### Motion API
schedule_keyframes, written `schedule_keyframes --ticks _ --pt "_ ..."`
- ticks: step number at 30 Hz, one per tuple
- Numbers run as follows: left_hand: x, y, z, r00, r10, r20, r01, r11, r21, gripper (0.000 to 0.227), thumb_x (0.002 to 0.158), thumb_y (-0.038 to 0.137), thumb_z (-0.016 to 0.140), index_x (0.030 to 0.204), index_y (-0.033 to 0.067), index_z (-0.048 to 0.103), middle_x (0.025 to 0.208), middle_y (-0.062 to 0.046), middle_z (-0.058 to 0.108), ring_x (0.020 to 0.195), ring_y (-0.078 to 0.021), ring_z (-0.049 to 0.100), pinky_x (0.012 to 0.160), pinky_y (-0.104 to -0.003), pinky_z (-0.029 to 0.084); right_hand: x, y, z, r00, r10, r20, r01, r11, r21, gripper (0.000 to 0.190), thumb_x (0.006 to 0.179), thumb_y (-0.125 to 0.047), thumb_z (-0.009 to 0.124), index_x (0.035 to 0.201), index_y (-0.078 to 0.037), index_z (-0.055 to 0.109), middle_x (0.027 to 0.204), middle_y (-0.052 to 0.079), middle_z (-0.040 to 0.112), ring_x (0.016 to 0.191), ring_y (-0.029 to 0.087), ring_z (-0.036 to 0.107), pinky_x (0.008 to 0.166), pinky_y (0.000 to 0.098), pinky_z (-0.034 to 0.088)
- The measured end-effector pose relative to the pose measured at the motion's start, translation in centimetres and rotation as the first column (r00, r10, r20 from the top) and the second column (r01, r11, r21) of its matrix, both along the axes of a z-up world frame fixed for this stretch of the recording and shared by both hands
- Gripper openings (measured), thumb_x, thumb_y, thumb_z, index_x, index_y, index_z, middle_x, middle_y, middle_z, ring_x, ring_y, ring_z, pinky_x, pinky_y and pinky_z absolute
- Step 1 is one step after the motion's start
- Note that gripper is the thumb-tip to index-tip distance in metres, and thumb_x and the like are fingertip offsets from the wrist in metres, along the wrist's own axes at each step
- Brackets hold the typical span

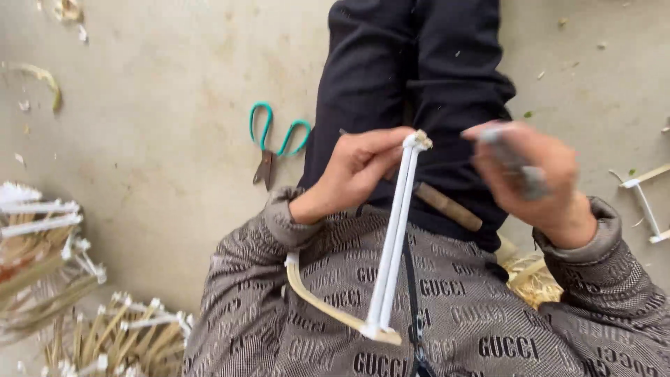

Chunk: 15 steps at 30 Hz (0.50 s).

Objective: Constructing and binding bamboo frames using a measuring jig, clippers, and a knife.

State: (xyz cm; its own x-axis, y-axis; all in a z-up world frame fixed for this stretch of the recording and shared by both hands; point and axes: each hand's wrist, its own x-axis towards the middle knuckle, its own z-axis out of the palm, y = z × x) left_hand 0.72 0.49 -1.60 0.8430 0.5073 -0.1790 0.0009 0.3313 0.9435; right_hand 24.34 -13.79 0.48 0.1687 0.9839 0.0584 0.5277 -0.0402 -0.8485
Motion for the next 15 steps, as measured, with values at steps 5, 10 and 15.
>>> schedule_keyframes --ticks 5,10,15 --pt "0.4 -0.1 -0.2 0.997 -0.032 0.067 0.034 0.999 -0.040 0.026 0.114 0.001 0.054 0.137 0.0003 0.065 0.088 0.005 0.062 0.075 -0.0004 0.048 0.066 -0.018 0.043 -0.5 1.7 0.9 0.988 0.070 0.136 -0.076 0.996 0.038 0.034 0.087 0.003 0.072 0.120 0.000 0.063 0.102 0.017 0.072 0.083 0.031 0.071 0.073 0.0376 0.057" --pt "-0.8 -0.7 0.5 1.000 0.032 0.002 -0.031 0.987 -0.160 0.027 0.112 0.001 0.054 0.137 -0.0005 0.063 0.093 0.004 0.065 0.078 -0.0014 0.053 0.068 -0.019 0.046 -1.0 0.6 2.7 0.997 0.056 -0.059 -0.054 0.998 0.028 0.040 0.092 0.003 0.068 0.131 -0.001 0.058 0.107 0.017 0.067 0.090 0.033 0.068 0.079 0.0371 0.055" --pt "-0.5 0.8 0.1 0.999 -0.033 0.024 0.031 0.996 0.080 0.027 0.112 0.000 0.056 0.137 0.0015 0.064 0.088 0.002 0.066 0.073 -0.0025 0.054 0.066 -0.019 0.048 -1.6 0.6 1.5 0.972 0.064 0.225 -0.038 0.992 -0.119 0.058 0.087 -0.002 0.070 0.140 0.003 0.048 0.127 0.022 0.058 0.117 0.040 0.059 0.103 0.0500 0.048"
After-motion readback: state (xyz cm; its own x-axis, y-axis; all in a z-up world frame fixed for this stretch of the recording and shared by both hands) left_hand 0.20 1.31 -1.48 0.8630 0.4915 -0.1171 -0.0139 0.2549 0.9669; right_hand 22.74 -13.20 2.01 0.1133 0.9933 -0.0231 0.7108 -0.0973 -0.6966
